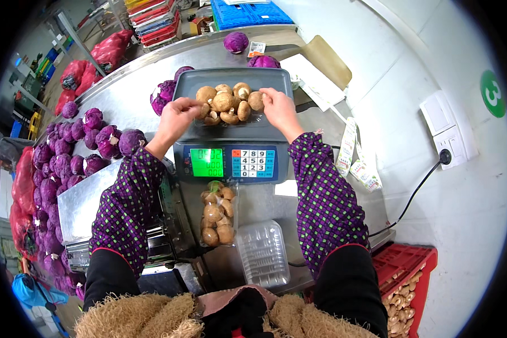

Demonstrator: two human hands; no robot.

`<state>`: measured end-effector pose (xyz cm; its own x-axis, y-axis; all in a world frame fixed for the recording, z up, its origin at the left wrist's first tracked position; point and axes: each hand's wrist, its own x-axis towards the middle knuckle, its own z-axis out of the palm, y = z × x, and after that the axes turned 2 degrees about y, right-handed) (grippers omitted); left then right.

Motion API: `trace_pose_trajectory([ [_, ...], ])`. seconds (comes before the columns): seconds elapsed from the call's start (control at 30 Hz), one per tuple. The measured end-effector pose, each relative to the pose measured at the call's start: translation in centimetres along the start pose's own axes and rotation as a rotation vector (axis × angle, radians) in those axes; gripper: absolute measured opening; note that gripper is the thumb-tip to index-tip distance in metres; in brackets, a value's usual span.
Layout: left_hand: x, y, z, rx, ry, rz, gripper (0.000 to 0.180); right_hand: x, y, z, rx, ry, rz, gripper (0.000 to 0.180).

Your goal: The person repeatedly scoops mushrooms from a red bin into clear plastic containers, weighs them on a digital scale, seals them with a vacuum sealer, and applies labels. The process is repeated multiple times to produce several packaged units.

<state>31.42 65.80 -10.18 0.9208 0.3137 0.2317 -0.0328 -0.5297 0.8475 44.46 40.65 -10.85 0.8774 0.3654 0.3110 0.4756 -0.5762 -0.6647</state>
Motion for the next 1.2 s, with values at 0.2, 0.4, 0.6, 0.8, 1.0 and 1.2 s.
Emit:
trace_pose_trajectory([
  [0.2,2.7,-3.3,1.0,-0.009,-0.022,-0.176,0.038,0.7,0.9,0.8,0.057,-0.048,0.004,0.030],
  [0.4,0.9,-0.7,0.2,-0.130,0.036,-0.291,0.037,0.3,-3.2,-1.1,0.223,-0.214,0.261,0.032],
  [0.6,-5.9,3.2,-9.2,-0.186,0.083,-0.234,0.032,-4.2,-12.3,-3.5,0.323,-0.272,0.074,0.031],
  [0.8,-18.2,5.5,-21.2,-0.102,0.159,-0.385,0.030,-10.8,-22.4,1.0,0.498,-0.626,0.034,0.037],
  [1.0,-26.7,0.3,-29.5,-0.041,0.280,-0.488,0.032,-15.3,-29.3,11.6,0.484,-0.686,-0.020,0.044],
  [1.2,-28.2,-8.5,-31.8,0.031,0.296,-0.441,0.035,-17.3,-32.3,16.2,0.264,-0.633,-0.065,0.041],
])
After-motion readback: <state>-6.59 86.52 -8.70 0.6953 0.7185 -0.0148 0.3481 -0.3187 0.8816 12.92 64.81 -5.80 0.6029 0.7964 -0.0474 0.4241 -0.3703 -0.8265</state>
